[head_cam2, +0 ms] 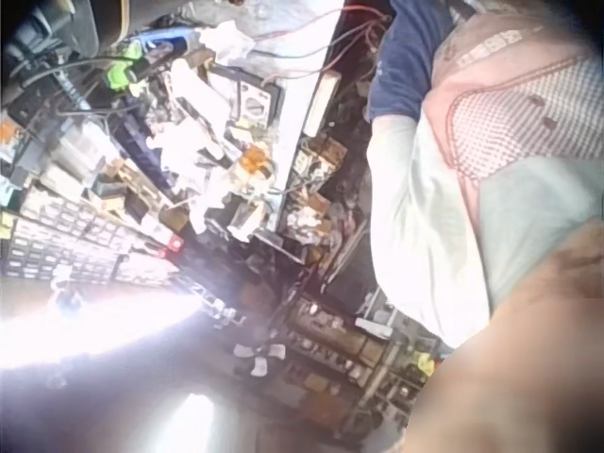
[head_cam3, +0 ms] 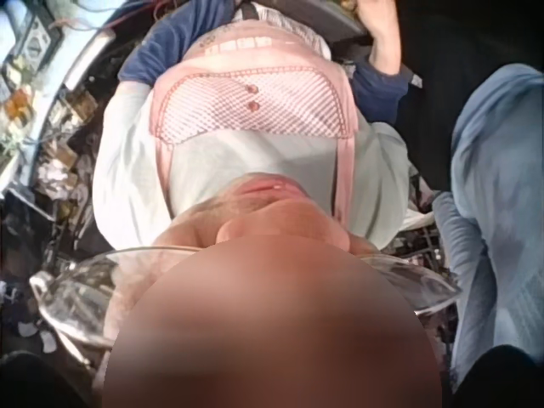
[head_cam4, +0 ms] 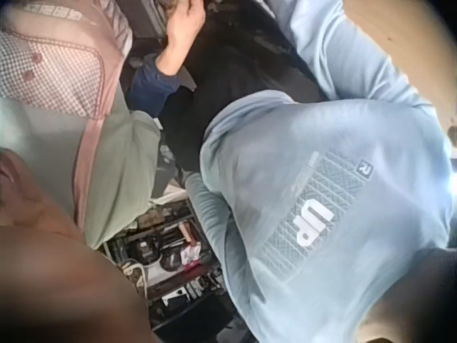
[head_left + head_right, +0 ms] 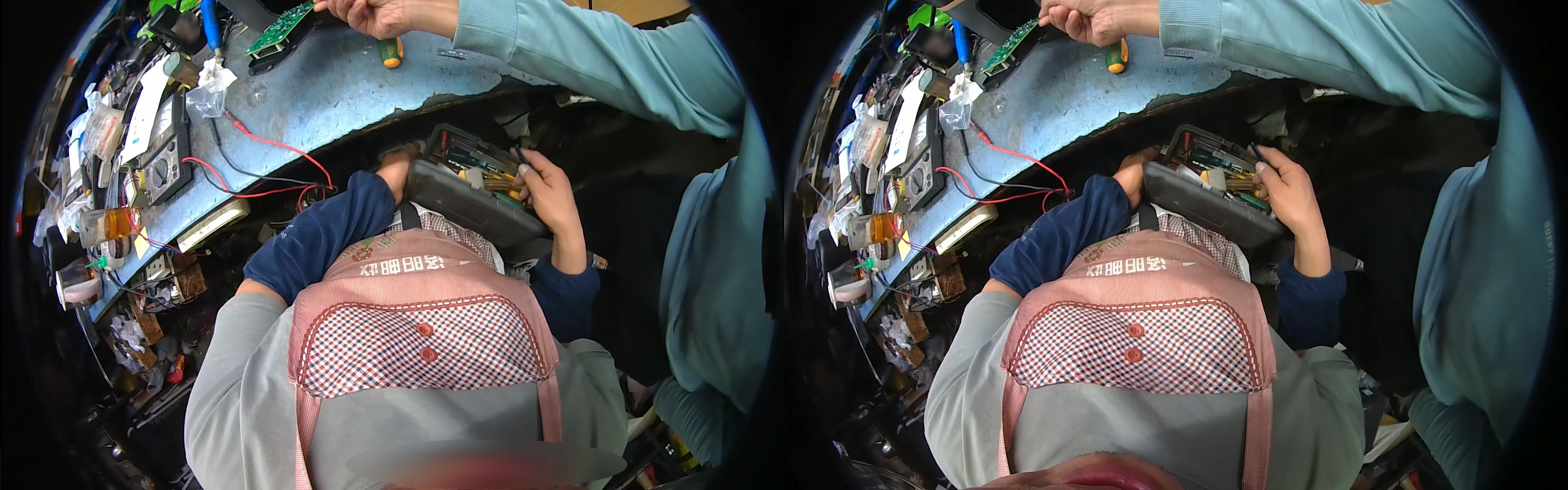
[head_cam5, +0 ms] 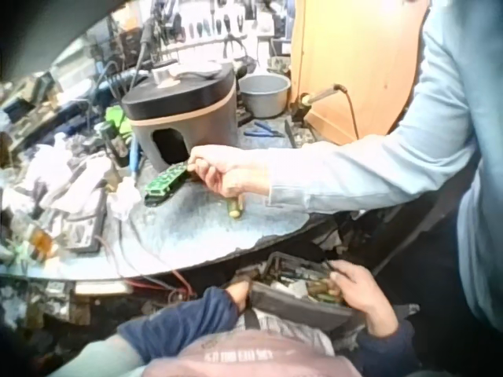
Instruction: The person works at a cluttered electronics workbench, handling a small green circuit board and a digital display module. They use a screwdriver to adjust components on the board, then connect wires to the display module and test it by flipping it over. The person also opens a tool case and retrieves a screwdriver during the process.
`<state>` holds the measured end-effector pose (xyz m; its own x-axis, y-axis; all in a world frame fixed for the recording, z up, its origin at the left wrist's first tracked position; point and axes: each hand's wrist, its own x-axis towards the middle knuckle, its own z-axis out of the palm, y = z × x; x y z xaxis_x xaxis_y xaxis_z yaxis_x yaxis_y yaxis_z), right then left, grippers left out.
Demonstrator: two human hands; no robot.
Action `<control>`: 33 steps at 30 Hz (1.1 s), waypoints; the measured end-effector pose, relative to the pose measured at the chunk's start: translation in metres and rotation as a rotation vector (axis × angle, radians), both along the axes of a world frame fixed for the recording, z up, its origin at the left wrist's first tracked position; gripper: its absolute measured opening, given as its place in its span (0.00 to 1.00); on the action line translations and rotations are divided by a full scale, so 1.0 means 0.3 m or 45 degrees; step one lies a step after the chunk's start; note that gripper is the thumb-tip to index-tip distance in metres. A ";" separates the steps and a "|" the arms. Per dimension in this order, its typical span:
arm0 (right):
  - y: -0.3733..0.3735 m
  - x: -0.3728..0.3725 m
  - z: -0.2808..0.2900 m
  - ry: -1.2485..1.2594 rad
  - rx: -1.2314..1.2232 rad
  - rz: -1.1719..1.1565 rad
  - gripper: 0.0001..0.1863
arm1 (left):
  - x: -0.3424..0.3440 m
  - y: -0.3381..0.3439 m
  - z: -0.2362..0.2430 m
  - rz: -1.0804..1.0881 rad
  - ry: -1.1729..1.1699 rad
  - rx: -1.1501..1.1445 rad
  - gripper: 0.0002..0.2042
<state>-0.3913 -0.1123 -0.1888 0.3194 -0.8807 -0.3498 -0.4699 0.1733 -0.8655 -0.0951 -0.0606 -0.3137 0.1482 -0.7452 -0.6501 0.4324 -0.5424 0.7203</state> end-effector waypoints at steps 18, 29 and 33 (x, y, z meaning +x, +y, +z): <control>-0.132 0.244 0.137 0.243 -1.776 -0.182 0.14 | 0.034 -0.020 -0.060 -0.561 0.193 -0.094 0.24; 0.166 -0.037 -0.471 -1.095 0.563 -0.770 0.31 | 0.035 -0.005 0.108 -0.487 0.161 -0.135 0.35; 0.164 0.006 -0.374 -1.132 0.362 -0.598 0.33 | 0.092 0.038 0.246 -0.317 0.225 -0.165 0.42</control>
